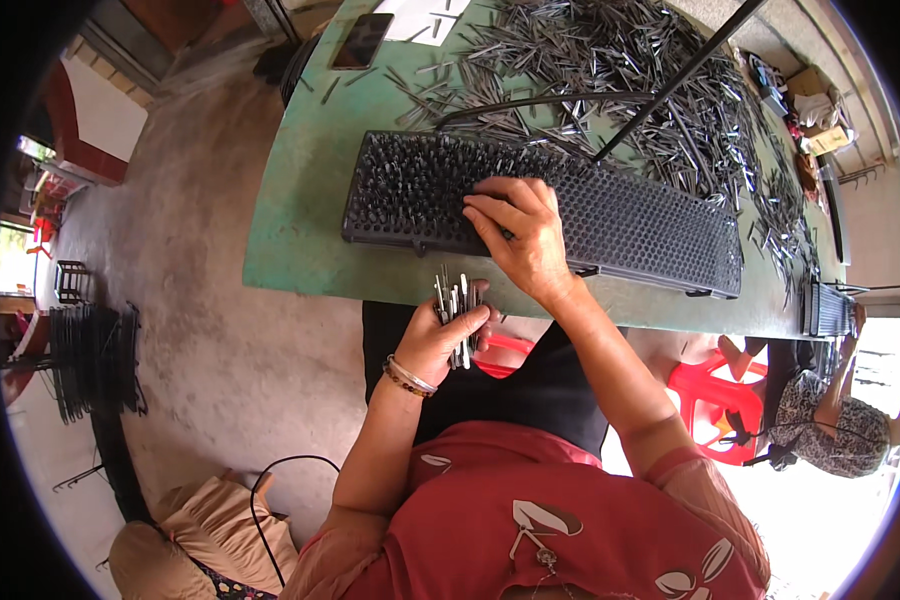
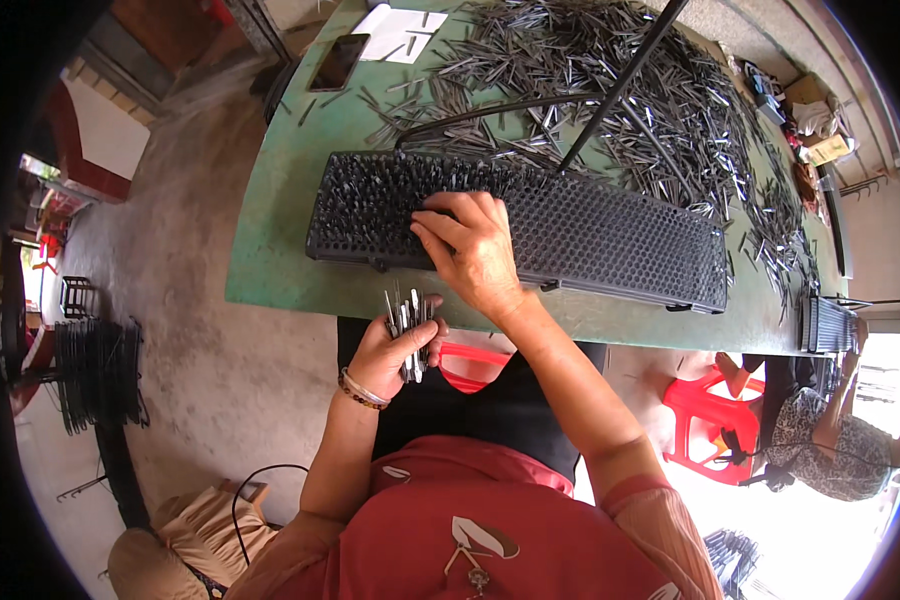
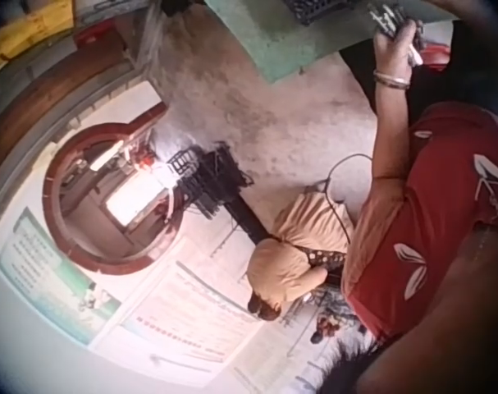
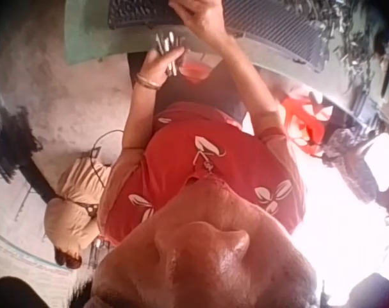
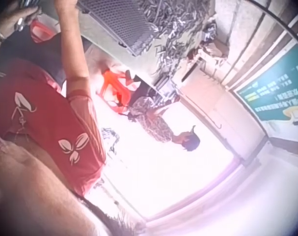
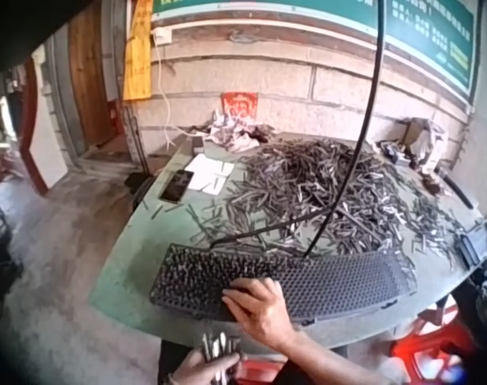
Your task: Picking up individual metal pins from a large pile and inserting them into a grid-like tray.
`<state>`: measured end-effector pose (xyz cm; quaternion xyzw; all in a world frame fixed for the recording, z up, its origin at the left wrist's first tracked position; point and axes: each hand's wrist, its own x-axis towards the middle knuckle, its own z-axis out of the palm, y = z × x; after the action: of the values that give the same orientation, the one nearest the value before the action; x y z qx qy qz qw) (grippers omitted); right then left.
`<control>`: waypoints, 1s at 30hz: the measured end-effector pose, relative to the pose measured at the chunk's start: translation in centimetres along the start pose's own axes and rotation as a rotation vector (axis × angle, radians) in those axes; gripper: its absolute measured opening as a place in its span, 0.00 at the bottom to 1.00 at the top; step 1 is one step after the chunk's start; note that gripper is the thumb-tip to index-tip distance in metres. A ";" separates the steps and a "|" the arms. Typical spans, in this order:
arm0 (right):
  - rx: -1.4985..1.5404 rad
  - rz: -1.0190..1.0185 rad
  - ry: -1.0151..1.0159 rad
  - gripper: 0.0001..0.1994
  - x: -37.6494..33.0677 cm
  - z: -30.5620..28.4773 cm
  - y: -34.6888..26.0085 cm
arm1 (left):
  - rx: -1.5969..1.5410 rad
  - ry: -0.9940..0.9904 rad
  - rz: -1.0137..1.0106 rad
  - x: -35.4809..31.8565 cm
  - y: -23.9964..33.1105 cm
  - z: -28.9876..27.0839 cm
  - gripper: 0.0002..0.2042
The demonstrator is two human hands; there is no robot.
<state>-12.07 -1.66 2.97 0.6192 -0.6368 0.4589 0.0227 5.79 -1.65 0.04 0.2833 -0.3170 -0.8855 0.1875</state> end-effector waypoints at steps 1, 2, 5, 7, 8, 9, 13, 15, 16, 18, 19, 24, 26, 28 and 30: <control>-0.096 -0.055 0.004 0.08 0.0 -0.2 -0.1 | 0.020 -0.030 -0.012 0.0 0.0 -0.1 0.18; -0.191 -0.110 0.008 0.08 0.1 -0.3 -0.2 | 0.020 -0.028 -0.014 0.0 0.0 -0.1 0.18; -0.237 -0.129 -0.042 0.09 0.0 -0.4 -0.2 | 0.097 -0.073 -0.002 -0.1 0.3 0.5 0.17; -0.259 -0.147 -0.056 0.09 0.1 -0.6 -0.3 | 0.194 -0.084 0.028 -0.1 0.5 1.0 0.15; -0.214 -0.136 -0.047 0.09 0.1 -0.6 -0.4 | 0.194 -0.085 0.027 -0.1 0.6 1.2 0.15; -0.169 -0.124 -0.037 0.08 0.1 -0.7 -0.6 | 0.244 -0.078 0.033 -0.1 0.6 1.4 0.14; 0.279 0.089 -0.264 0.08 0.1 -3.4 -2.0 | 0.309 -0.105 0.076 0.1 0.5 1.5 0.14; 0.360 0.220 -0.385 0.08 -0.7 -3.8 -2.3 | 0.329 -0.141 0.086 0.1 0.4 1.5 0.14; 0.443 0.351 -0.509 0.08 -1.0 -4.0 -2.3 | 0.340 -0.169 0.074 0.2 0.3 1.3 0.14; 0.496 0.400 -0.521 0.08 -1.2 -4.3 -2.0 | 0.350 -0.197 0.062 0.4 0.1 1.5 0.15; 0.542 0.478 -0.409 0.07 -1.1 -4.4 -1.8 | 0.266 -0.175 0.034 0.6 0.0 1.9 0.15; 0.342 0.451 -0.077 0.08 0.1 -4.2 -1.1 | 0.063 -0.123 -0.106 1.3 -1.3 1.6 0.11; 0.323 0.406 -0.049 0.08 0.2 -3.1 -0.2 | 0.064 -0.135 -0.092 1.2 -1.4 1.6 0.10; 0.173 0.174 0.001 0.07 0.3 -2.3 0.2 | 0.063 -0.146 -0.077 1.1 -1.3 1.7 0.10; 0.182 0.164 0.011 0.07 0.0 -1.5 0.7 | 0.041 -0.138 -0.070 1.0 -0.9 1.8 0.09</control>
<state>-13.41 -0.84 3.47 0.5621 -0.6408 0.5186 -0.0678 3.80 -0.65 0.20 0.2360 -0.3373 -0.9022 0.1283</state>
